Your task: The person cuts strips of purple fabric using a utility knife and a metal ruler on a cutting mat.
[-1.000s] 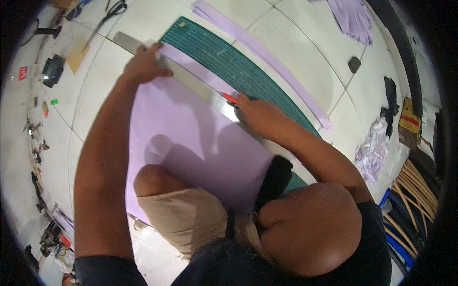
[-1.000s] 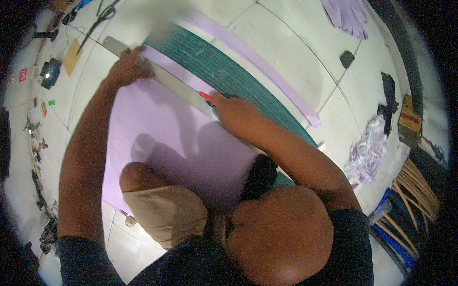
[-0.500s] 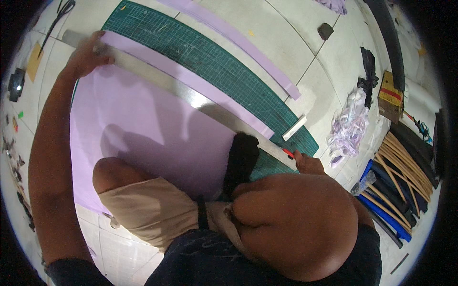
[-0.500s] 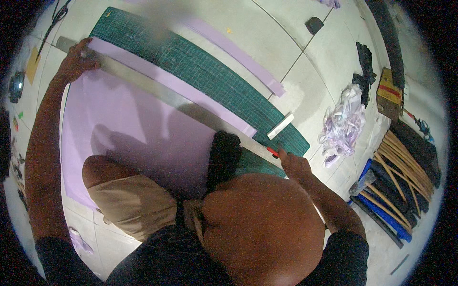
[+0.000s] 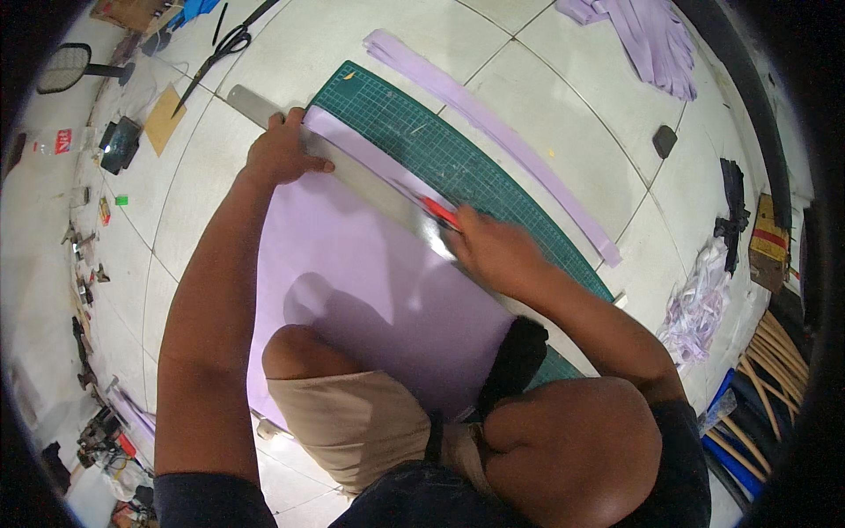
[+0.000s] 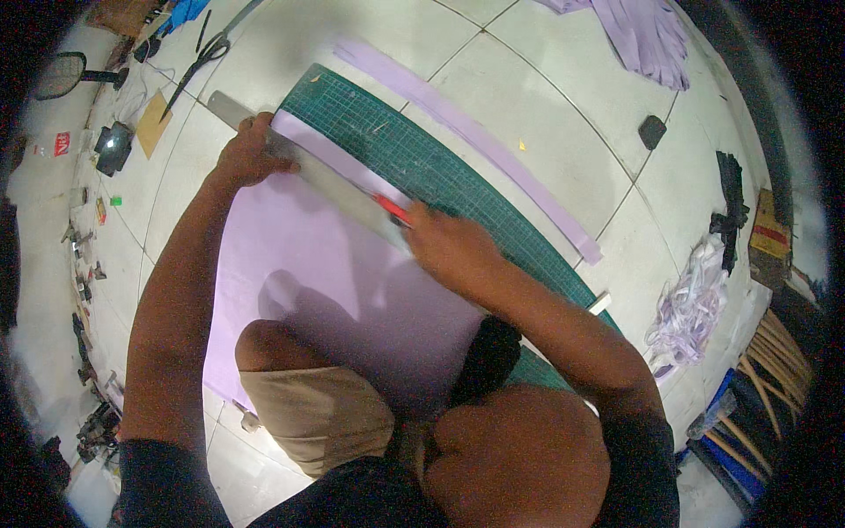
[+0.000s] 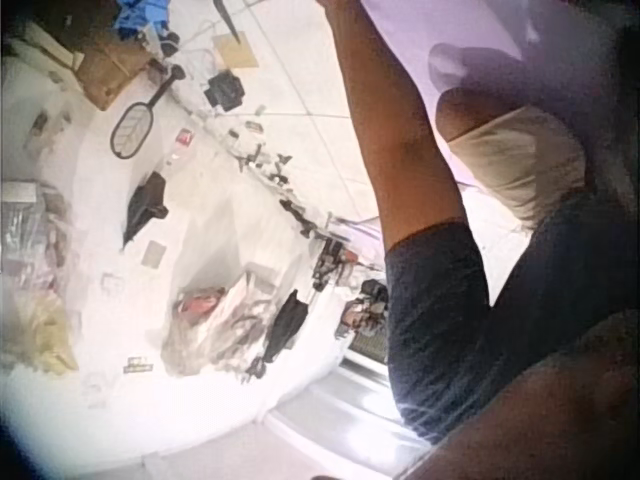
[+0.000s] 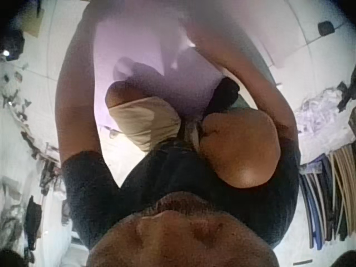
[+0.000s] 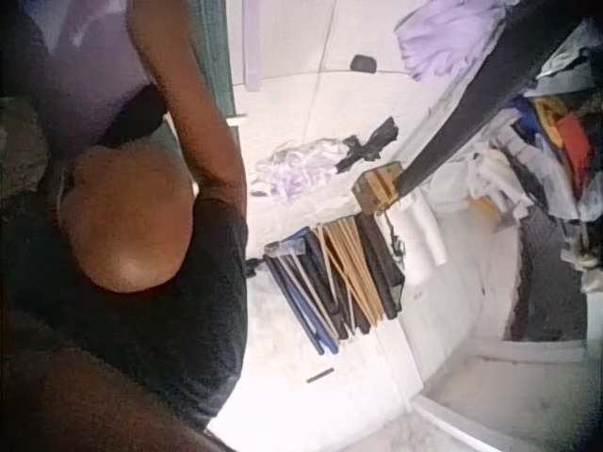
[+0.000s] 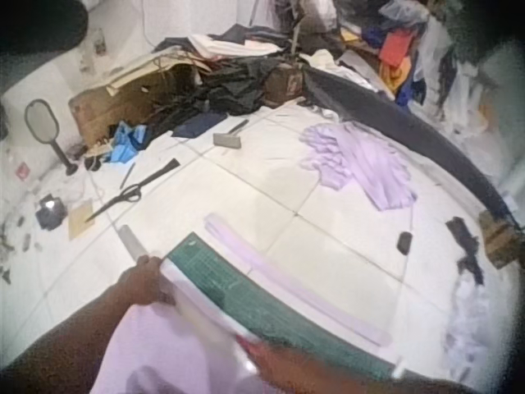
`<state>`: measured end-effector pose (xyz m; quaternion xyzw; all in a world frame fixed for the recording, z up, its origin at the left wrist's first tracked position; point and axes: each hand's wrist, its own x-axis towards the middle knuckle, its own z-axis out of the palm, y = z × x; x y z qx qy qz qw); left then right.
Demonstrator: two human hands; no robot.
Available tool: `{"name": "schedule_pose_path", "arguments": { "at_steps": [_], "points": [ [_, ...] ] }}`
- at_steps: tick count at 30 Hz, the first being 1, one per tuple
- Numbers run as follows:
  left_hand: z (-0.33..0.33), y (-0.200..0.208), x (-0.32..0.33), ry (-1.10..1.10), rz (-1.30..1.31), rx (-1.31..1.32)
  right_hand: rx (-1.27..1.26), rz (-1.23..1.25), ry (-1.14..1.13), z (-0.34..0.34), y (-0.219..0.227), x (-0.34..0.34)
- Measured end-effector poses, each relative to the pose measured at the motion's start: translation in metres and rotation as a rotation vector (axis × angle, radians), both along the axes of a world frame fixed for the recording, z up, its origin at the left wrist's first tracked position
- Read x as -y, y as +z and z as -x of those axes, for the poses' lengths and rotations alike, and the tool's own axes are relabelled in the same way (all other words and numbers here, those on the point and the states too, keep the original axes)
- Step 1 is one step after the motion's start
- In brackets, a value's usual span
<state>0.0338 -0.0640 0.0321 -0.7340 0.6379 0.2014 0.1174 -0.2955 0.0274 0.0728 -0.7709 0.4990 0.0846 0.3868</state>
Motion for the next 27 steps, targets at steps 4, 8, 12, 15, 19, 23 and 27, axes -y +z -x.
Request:
{"name": "schedule_pose_path", "arguments": {
  "at_steps": [4,8,12,15,19,23,27],
  "points": [
    [0.003,0.001,0.000,0.031,0.016,-0.009,0.119,0.132,0.069,-0.085,-0.031,0.037],
    [0.006,0.004,-0.002,0.050,0.046,-0.004,0.209,0.268,0.055,-0.128,-0.048,0.058],
    [0.001,0.004,-0.005,0.040,0.068,-0.007,0.191,0.333,0.067,-0.145,-0.057,0.072],
    [-0.003,0.002,-0.004,0.023,0.072,-0.024,0.165,0.339,0.098,-0.148,-0.060,0.075],
    [0.002,0.005,-0.001,0.007,0.003,0.000,0.179,0.388,0.094,-0.148,-0.053,0.078],
    [0.005,0.005,0.002,-0.050,-0.018,0.079,0.255,0.252,0.077,-0.152,-0.041,0.087],
    [0.006,0.002,0.004,-0.071,-0.002,0.081,0.140,0.156,0.115,-0.132,-0.039,0.084]
  ]
}}
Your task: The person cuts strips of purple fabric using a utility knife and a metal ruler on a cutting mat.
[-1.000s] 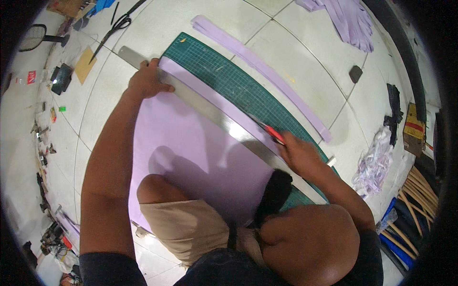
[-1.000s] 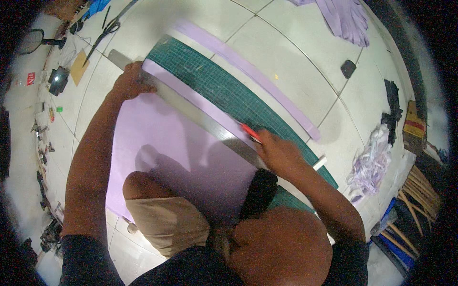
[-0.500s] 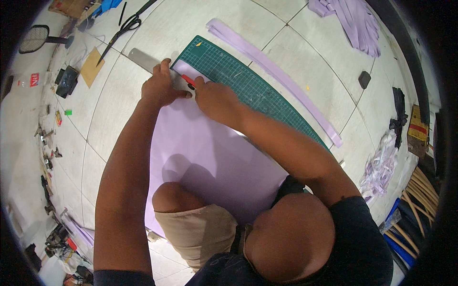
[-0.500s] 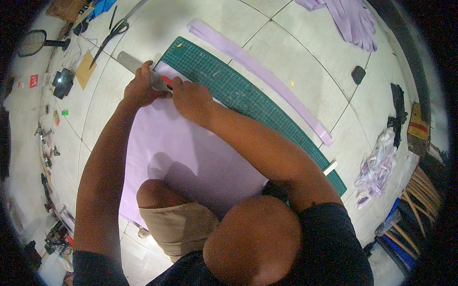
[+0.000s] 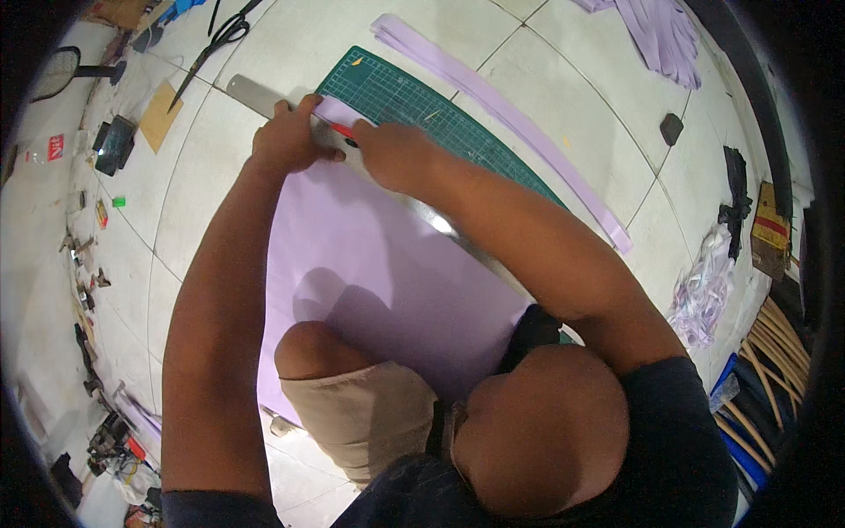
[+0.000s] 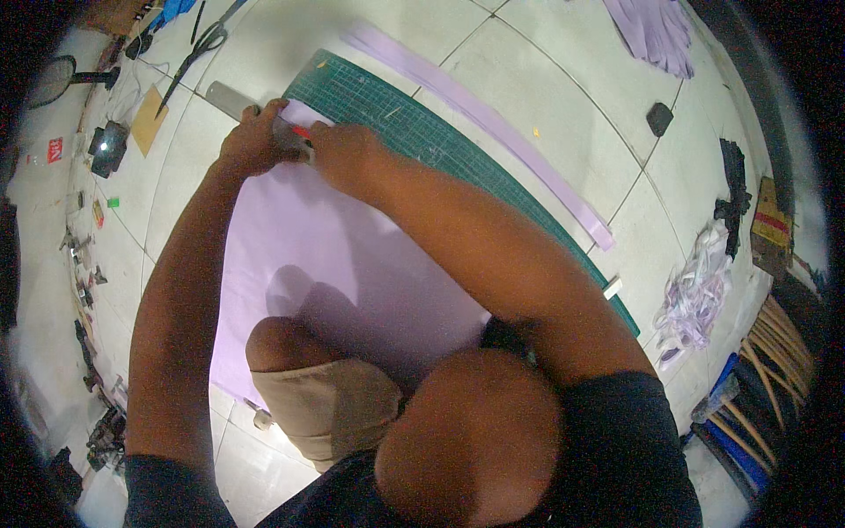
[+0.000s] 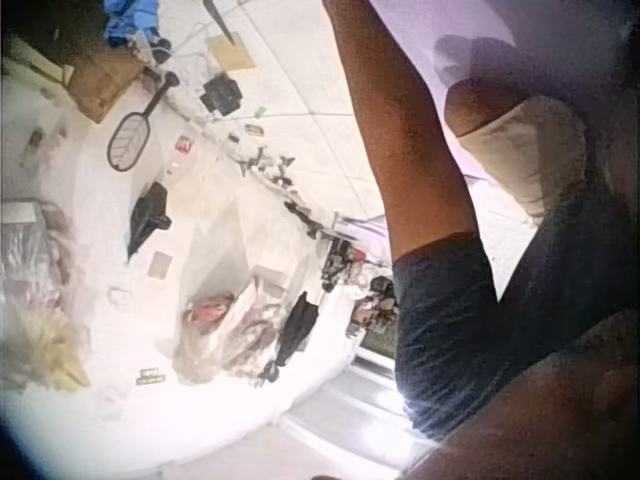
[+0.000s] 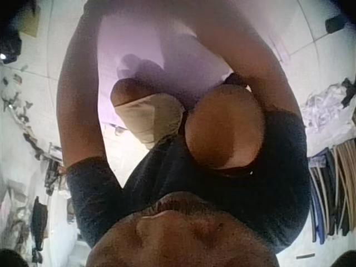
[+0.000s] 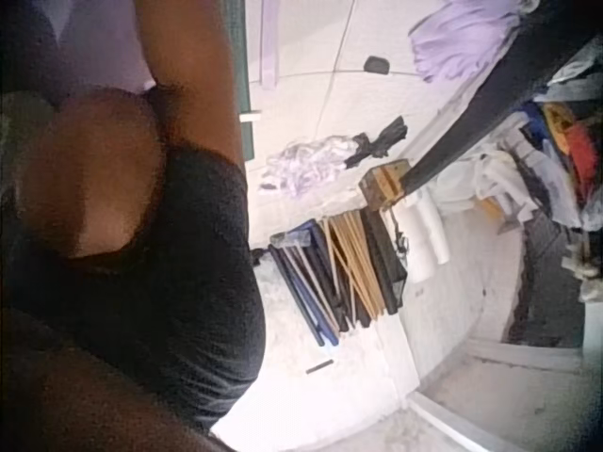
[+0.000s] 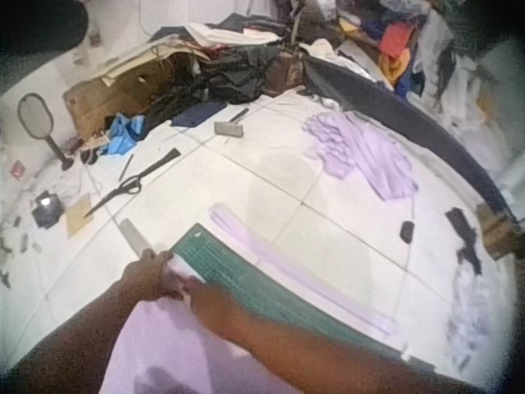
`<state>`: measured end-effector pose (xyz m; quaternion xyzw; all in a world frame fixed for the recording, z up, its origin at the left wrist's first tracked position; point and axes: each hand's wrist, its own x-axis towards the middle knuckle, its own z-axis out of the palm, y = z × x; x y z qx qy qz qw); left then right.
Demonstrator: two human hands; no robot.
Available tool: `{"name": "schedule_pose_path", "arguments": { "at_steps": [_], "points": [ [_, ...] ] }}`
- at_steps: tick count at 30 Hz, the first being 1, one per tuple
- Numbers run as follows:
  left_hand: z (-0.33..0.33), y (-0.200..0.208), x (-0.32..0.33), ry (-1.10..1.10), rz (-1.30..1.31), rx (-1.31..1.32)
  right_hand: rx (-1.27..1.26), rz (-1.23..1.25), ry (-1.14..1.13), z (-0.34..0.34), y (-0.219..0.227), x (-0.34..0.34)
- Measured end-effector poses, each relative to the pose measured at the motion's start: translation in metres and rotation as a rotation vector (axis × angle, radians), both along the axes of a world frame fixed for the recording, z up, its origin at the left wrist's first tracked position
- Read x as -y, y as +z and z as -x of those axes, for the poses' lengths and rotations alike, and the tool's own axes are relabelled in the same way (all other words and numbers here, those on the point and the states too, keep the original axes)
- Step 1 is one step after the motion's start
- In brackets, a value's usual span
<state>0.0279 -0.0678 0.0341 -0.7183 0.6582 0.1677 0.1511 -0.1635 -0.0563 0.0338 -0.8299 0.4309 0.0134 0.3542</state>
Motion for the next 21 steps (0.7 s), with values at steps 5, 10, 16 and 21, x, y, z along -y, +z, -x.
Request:
{"name": "schedule_pose_path", "arguments": {
  "at_steps": [5,10,16,21],
  "points": [
    [-0.002,-0.004,0.001,0.036,-0.014,-0.013,-0.184,-0.227,-0.010,0.083,0.031,-0.048],
    [-0.019,-0.022,0.002,-0.004,0.036,-0.065,-0.296,-0.340,-0.089,0.177,0.054,-0.113],
    [-0.027,-0.022,0.005,-0.051,0.045,-0.113,-0.594,-0.387,-0.078,0.329,0.059,-0.225],
    [-0.035,-0.035,0.008,-0.012,0.078,-0.203,-0.805,-0.344,-0.035,0.427,0.081,-0.293]
  ]
}}
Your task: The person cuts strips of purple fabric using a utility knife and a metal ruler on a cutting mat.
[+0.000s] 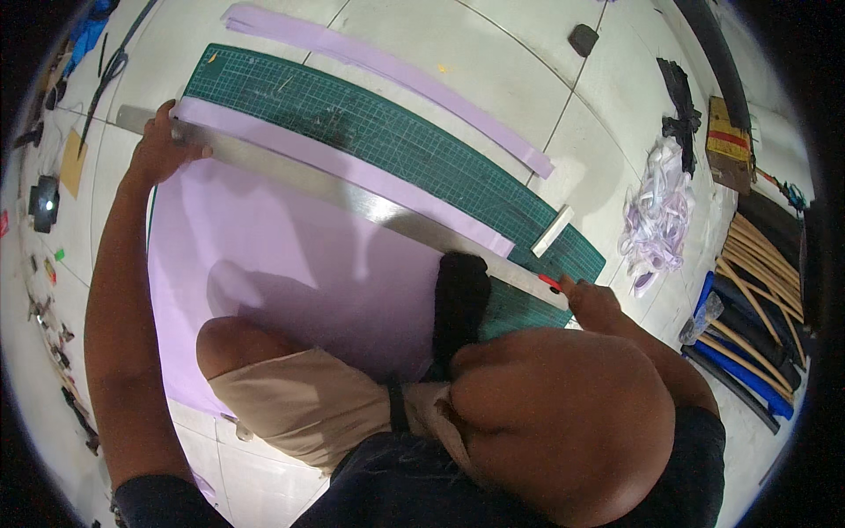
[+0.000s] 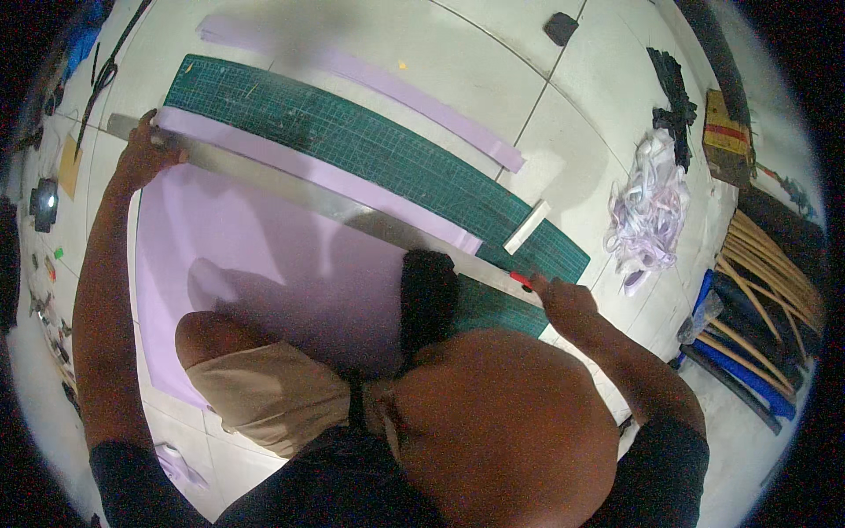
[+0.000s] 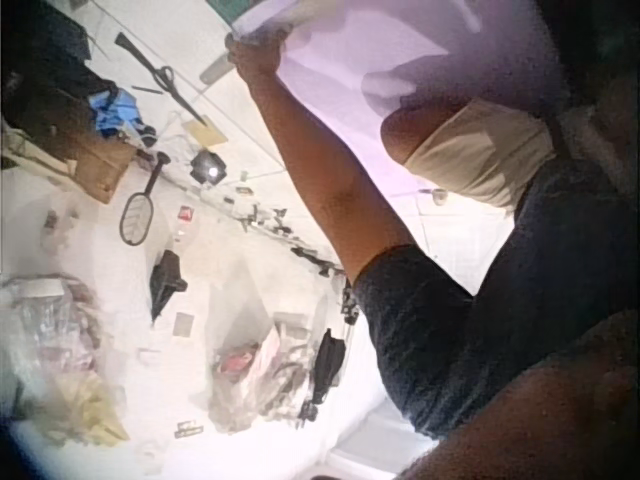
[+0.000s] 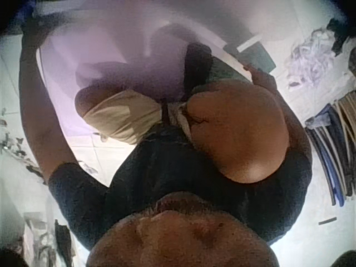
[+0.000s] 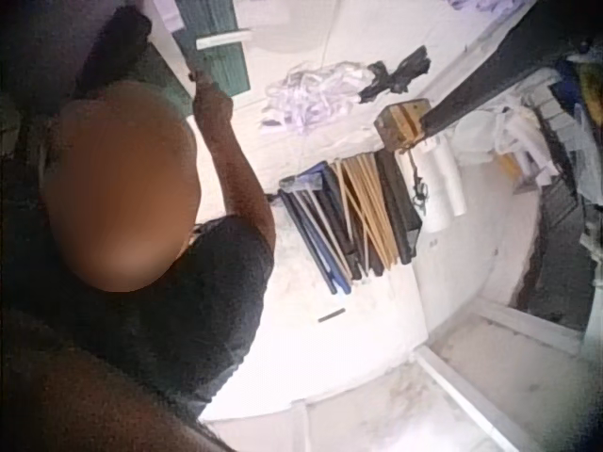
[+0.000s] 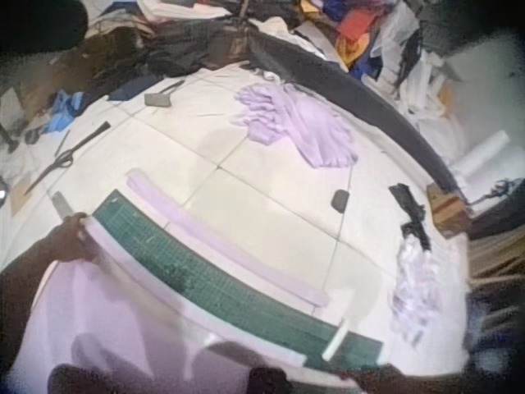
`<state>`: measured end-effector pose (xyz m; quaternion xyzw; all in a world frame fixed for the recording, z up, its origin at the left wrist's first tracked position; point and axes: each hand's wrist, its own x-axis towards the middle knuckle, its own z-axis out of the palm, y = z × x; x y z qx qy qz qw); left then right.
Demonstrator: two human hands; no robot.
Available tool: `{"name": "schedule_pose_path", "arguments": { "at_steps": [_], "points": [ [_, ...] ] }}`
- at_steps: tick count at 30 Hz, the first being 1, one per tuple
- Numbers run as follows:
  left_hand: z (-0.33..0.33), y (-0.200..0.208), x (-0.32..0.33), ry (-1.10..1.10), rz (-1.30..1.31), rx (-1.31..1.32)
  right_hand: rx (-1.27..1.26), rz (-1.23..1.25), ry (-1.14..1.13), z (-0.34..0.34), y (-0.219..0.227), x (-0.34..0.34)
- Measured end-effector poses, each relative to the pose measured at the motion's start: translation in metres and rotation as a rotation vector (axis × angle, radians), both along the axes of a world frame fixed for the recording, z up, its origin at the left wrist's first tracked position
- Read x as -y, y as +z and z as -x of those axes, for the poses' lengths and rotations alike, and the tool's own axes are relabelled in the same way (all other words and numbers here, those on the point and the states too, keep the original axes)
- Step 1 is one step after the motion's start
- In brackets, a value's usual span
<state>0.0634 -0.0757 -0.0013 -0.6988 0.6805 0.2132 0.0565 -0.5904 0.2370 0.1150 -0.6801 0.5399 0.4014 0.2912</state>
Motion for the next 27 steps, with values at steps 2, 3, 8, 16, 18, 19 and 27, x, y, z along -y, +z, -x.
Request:
{"name": "schedule_pose_path", "arguments": {
  "at_steps": [2,3,8,16,18,19,27],
  "points": [
    [0.017,0.009,-0.003,0.027,-0.014,-0.132,0.001,0.082,0.028,0.014,0.005,0.002],
    [0.010,0.008,-0.003,0.038,-0.063,-0.226,0.015,0.127,0.047,0.010,0.012,0.008],
    [-0.004,-0.002,0.016,0.191,-0.057,-0.175,0.279,0.626,-0.582,-0.058,0.020,0.103],
    [0.029,-0.015,0.008,0.139,0.282,0.108,0.647,0.525,-0.670,-0.151,-0.074,0.112],
    [0.029,-0.003,0.005,0.143,0.315,-0.035,0.654,0.476,-0.642,-0.166,-0.078,0.126],
    [0.032,0.006,0.005,0.196,0.293,-0.184,0.651,0.460,-0.681,-0.171,-0.078,0.135],
    [0.095,0.121,-0.006,0.205,0.162,-0.960,1.061,0.474,-0.757,-0.233,-0.095,0.192]
  ]
}}
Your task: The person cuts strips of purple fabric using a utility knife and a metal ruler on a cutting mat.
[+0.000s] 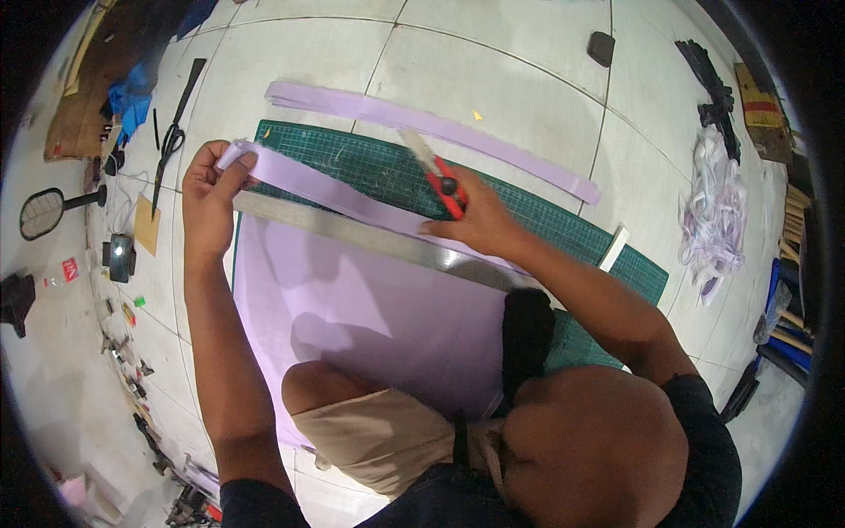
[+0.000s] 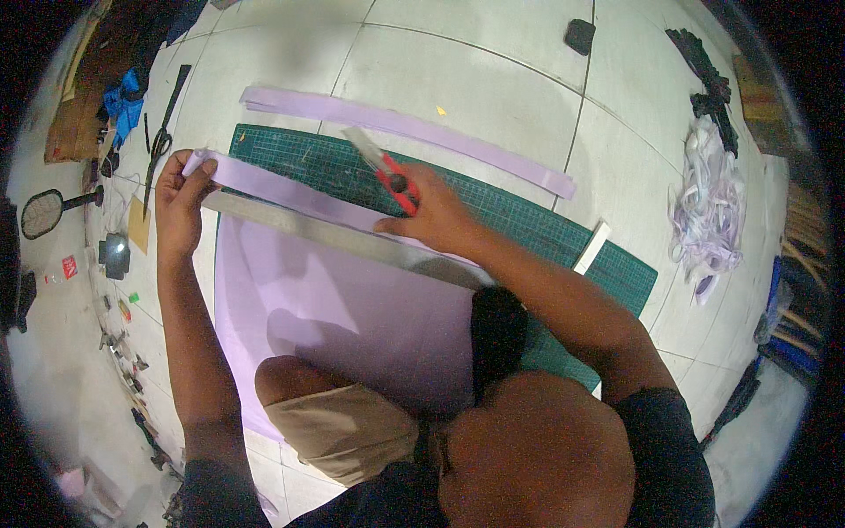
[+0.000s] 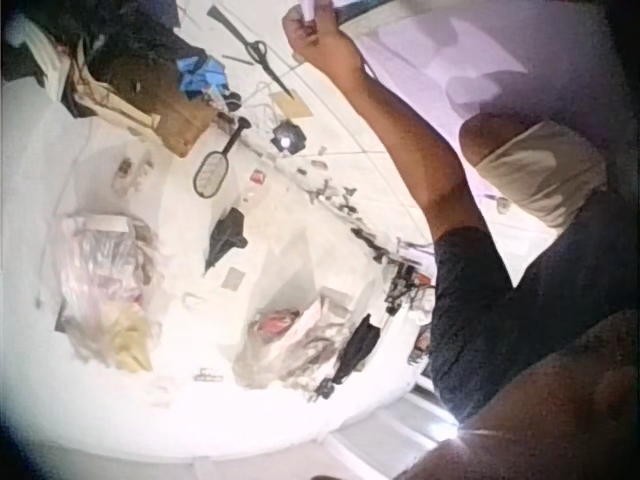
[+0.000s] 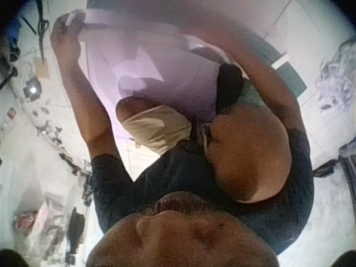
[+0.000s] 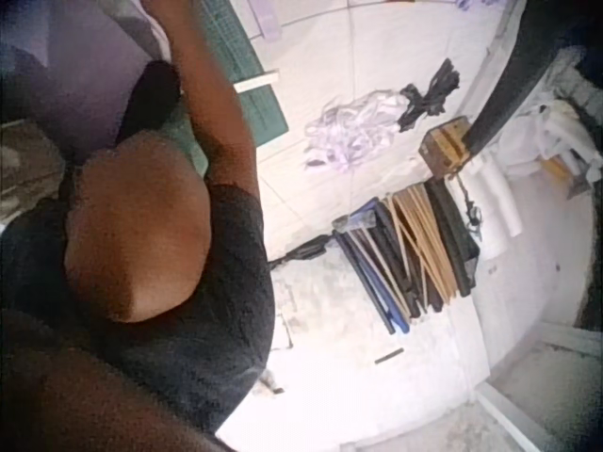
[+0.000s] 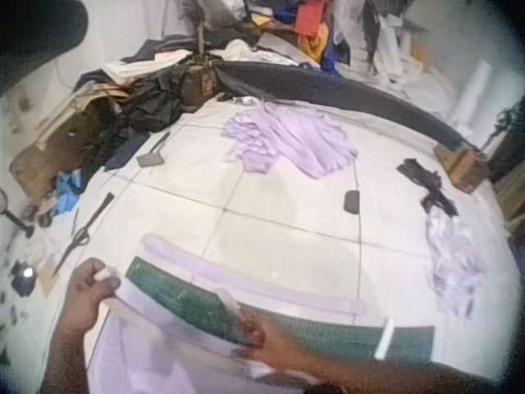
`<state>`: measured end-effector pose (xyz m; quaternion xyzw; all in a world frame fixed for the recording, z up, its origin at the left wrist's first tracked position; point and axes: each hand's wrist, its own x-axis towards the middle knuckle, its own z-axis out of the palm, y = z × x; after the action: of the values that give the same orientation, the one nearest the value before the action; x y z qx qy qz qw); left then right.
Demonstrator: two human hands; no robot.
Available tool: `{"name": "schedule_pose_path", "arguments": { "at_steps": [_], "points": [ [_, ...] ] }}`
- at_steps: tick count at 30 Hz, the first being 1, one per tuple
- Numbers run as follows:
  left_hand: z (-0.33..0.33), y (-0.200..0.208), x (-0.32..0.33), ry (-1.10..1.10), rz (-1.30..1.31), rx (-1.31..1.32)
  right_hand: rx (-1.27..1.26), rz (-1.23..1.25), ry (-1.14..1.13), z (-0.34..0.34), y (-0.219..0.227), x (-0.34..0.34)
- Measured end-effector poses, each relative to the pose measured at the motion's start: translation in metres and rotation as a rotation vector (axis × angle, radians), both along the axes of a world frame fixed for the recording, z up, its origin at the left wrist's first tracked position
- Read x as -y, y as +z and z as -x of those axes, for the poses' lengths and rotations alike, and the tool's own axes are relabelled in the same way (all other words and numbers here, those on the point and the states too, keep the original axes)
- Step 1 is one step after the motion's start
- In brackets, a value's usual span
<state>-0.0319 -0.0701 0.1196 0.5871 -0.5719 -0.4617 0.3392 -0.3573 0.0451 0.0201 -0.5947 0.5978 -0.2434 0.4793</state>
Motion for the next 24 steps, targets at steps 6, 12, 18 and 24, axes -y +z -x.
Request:
{"name": "schedule_pose_path", "arguments": {
  "at_steps": [6,12,18,24],
  "points": [
    [0.032,0.008,0.001,0.029,0.011,-0.063,-0.117,0.053,0.170,-0.020,0.003,0.011],
    [0.001,-0.021,0.016,0.301,-0.353,-0.158,-0.333,-0.075,0.454,-0.018,0.027,-0.023],
    [-0.022,-0.061,0.025,0.415,-0.519,-0.277,-0.407,-0.043,0.510,-0.040,0.021,-0.032],
    [-0.025,-0.079,0.031,0.373,-0.554,-0.326,-0.542,0.080,0.529,-0.035,0.018,-0.033]
  ]
}}
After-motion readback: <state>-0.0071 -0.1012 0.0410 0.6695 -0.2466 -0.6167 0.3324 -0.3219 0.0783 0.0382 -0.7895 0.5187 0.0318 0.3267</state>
